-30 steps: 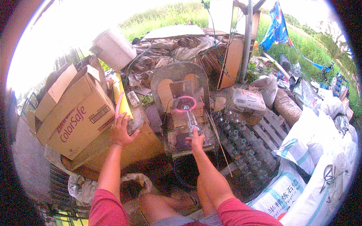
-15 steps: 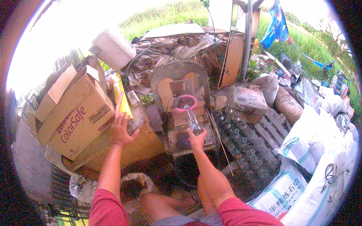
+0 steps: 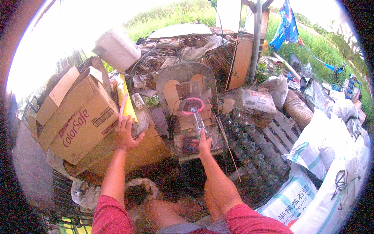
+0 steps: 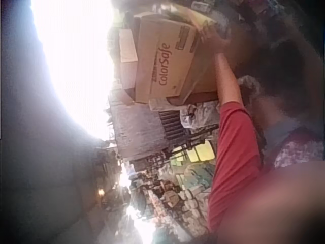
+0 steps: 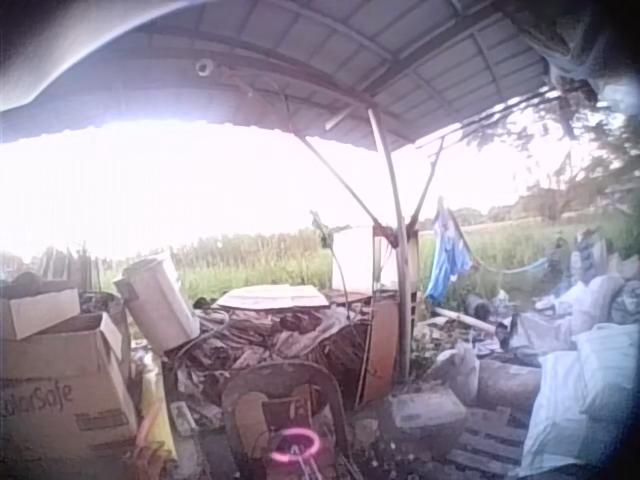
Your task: The person repeatedly heats the neck of a clear glass bottle over a small flame using a handheld torch. They rotate the bottle to distribute heat, then place it on a nearby pallet with other bottles before picking it up again to continue heating.
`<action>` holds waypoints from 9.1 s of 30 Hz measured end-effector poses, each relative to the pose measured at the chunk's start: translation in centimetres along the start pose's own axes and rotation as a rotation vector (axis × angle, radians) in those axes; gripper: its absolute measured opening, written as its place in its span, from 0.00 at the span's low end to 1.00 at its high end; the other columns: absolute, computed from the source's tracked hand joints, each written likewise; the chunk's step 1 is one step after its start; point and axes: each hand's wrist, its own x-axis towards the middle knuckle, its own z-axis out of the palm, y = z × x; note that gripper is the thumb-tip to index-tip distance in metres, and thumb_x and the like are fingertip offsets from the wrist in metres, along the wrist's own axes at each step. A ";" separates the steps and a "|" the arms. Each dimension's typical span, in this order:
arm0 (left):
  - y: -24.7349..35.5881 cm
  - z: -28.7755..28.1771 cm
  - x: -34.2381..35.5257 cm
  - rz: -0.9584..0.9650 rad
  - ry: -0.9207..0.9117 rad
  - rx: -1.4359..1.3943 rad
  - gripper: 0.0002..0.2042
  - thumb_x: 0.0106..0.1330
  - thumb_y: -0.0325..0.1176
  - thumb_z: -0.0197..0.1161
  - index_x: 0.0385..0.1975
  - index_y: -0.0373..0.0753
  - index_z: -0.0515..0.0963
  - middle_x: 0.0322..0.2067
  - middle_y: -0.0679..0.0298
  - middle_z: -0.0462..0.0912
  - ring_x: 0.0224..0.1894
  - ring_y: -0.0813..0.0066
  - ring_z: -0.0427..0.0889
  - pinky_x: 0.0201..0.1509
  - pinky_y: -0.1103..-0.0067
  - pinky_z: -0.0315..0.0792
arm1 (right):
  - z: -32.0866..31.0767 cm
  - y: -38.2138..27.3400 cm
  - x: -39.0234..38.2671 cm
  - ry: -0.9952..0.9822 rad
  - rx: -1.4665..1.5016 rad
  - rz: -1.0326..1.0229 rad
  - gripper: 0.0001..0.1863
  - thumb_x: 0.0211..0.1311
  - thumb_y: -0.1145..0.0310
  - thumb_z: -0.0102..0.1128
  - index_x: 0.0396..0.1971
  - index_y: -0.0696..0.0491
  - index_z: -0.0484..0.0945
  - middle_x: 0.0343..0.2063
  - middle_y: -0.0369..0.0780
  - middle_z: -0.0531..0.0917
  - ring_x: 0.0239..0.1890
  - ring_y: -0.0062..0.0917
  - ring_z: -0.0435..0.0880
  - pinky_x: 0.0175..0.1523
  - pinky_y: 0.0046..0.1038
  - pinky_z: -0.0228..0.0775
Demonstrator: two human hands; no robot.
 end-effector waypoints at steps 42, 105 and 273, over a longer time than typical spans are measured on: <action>0.1 -0.4 0.1 0.001 -0.018 0.033 0.43 0.64 0.64 0.81 0.73 0.41 0.80 0.76 0.52 0.79 0.81 0.43 0.76 0.81 0.49 0.77 | 0.2 -0.1 -1.4 0.193 -0.510 -0.364 0.60 0.68 0.42 0.90 0.80 0.60 0.56 0.69 0.65 0.83 0.68 0.59 0.89 0.76 0.53 0.77; -0.4 0.0 -0.5 -0.031 -0.006 -0.022 0.42 0.64 0.64 0.81 0.71 0.40 0.81 0.75 0.53 0.79 0.81 0.46 0.75 0.76 0.47 0.79 | -10.7 15.0 -14.1 0.035 0.290 -0.051 0.23 0.88 0.41 0.68 0.56 0.44 0.73 0.34 0.38 0.86 0.31 0.27 0.88 0.41 0.33 0.87; -2.4 5.1 -0.2 0.260 -0.126 0.228 0.37 0.83 0.46 0.69 0.85 0.31 0.70 0.85 0.42 0.73 0.88 0.35 0.69 0.93 0.45 0.61 | -76.3 -11.7 -1.1 0.532 -1.027 -0.146 0.32 0.77 0.45 0.76 0.65 0.57 0.87 0.51 0.57 0.95 0.54 0.49 0.96 0.61 0.47 0.86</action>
